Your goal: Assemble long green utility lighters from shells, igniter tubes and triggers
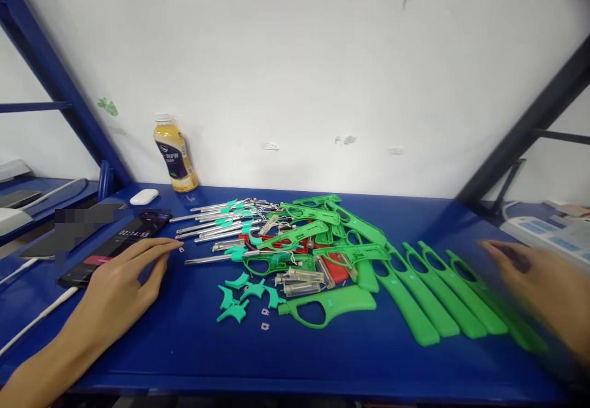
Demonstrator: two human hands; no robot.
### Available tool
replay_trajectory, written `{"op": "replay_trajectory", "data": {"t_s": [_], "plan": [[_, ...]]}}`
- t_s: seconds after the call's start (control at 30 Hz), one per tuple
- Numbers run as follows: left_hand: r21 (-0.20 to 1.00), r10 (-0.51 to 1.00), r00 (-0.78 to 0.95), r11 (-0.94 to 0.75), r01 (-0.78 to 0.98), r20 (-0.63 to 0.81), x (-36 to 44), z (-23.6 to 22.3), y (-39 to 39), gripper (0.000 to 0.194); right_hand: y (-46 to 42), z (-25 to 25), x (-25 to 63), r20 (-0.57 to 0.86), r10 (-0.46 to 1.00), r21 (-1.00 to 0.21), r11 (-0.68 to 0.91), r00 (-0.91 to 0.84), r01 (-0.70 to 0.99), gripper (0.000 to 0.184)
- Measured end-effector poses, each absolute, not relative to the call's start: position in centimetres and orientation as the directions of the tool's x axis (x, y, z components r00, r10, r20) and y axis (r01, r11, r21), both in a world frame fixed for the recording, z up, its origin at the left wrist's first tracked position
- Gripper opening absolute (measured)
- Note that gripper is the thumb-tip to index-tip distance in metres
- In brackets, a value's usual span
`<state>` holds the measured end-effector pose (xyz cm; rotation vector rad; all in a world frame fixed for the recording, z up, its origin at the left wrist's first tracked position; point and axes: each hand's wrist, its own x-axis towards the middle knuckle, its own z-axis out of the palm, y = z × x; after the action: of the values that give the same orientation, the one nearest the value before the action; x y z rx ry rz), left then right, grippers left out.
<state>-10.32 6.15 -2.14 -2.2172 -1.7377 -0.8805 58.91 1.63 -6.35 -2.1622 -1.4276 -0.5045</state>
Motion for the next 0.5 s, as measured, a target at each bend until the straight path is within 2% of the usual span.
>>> {"op": "replay_trajectory", "data": {"t_s": [0.07, 0.2, 0.3, 0.4, 0.5], "plan": [[0.222, 0.814, 0.113, -0.284, 0.933, 0.57, -9.9, -2.1, 5.8, 0.037, 3.6, -4.6, 58.5, 0.484, 0.797, -0.203, -0.301, 0.363, 0.932, 0.051], [0.245, 0.799, 0.098, -0.295, 0.923, 0.593, -8.6, -2.5, 5.1, 0.035, 9.5, -2.6, 57.2, 0.25, 0.937, -0.233, -0.187, 0.244, 0.954, 0.033], [0.23, 0.789, 0.15, -0.347, 0.909, 0.595, -8.0, -3.1, 4.6, 0.036, 12.9, -2.8, 55.9, 0.146, 0.981, -0.271, -0.088, 0.131, 0.959, 0.032], [0.176, 0.779, 0.208, -0.377, 0.909, 0.592, -8.1, -3.6, 4.4, 0.047, 13.8, -3.4, 55.3, 0.176, 0.98, -0.306, -0.033, 0.09, 0.952, 0.034], [0.137, 0.816, 0.212, -0.333, 0.933, 0.537, -8.4, -4.0, 4.3, 0.062, 12.6, -3.3, 56.4, 0.309, 0.943, -0.327, -0.018, 0.124, 0.945, 0.029]]}}
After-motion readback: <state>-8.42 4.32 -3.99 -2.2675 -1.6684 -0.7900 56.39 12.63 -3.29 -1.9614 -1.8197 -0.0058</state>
